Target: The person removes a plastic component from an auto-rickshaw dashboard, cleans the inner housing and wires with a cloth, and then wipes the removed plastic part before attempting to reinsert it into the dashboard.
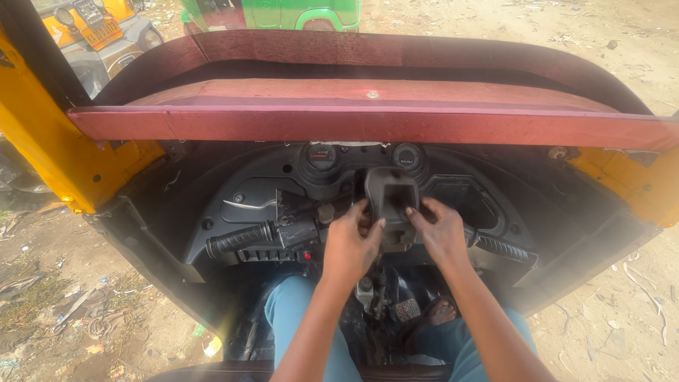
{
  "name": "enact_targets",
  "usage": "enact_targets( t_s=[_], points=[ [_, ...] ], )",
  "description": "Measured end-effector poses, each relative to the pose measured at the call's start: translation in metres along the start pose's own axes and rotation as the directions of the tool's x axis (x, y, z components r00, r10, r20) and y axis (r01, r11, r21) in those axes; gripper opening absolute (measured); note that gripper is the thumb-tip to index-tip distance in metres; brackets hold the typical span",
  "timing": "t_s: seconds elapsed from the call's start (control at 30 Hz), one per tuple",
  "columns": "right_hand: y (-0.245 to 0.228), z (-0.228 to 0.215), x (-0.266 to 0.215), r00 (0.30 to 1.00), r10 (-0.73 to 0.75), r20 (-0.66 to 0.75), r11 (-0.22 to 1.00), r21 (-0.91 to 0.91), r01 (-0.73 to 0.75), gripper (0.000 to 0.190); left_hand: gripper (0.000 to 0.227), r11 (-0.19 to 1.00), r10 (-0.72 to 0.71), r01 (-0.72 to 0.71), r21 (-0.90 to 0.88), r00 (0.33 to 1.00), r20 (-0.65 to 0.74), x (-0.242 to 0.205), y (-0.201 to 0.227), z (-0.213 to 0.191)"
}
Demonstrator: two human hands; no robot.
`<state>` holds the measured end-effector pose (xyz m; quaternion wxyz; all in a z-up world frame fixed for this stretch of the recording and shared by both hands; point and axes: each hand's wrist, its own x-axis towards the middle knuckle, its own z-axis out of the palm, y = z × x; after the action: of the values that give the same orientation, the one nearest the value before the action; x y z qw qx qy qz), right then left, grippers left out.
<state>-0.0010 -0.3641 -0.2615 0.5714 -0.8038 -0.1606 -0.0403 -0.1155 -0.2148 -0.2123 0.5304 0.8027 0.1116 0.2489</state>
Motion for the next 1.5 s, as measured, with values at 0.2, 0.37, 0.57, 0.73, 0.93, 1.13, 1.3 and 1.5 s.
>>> enact_targets(
  t_s=[0.2,0.37,0.57,0.73,0.93,1.13,1.3,1.5],
  points=[
    [0.03,0.043,0.075,0.958,-0.281,-0.048,0.943,-0.2,0.267,0.038,0.038,0.985,0.135,-0.12,0.127,0.984,-0.118,0.076,-0.043,-0.01],
    [0.038,0.057,0.08,0.921,-0.358,-0.153,0.931,-0.14,0.338,0.033,0.033,0.986,0.145,-0.123,0.112,0.967,-0.212,0.089,-0.075,-0.002],
    [0.015,0.064,0.083,0.959,-0.262,-0.106,0.934,-0.276,0.225,0.031,0.021,0.987,0.042,-0.013,0.16,0.982,-0.182,0.095,-0.064,0.003],
    [-0.01,0.06,0.076,0.999,0.005,-0.037,0.959,-0.283,-0.015,0.033,0.017,0.965,0.128,-0.07,0.253,0.968,-0.217,0.106,-0.062,0.008],
    [-0.009,0.058,0.087,1.0,0.023,-0.007,0.937,-0.35,-0.024,0.034,0.016,0.964,0.157,-0.115,0.239,0.974,-0.163,0.117,-0.066,0.005],
    [0.014,0.061,0.098,0.966,-0.259,0.015,0.825,-0.516,0.229,0.031,0.012,0.939,0.146,-0.107,0.326,0.985,-0.096,0.134,-0.084,0.01],
    [0.017,0.061,0.104,0.965,-0.262,0.006,0.836,-0.498,0.23,0.031,0.014,0.952,0.165,-0.146,0.268,0.985,-0.049,0.149,-0.098,0.003],
    [0.02,0.062,0.092,0.957,-0.288,-0.041,0.856,-0.458,0.238,0.032,0.015,0.945,0.125,-0.115,0.305,0.992,-0.012,0.149,-0.099,0.004]
  ],
)
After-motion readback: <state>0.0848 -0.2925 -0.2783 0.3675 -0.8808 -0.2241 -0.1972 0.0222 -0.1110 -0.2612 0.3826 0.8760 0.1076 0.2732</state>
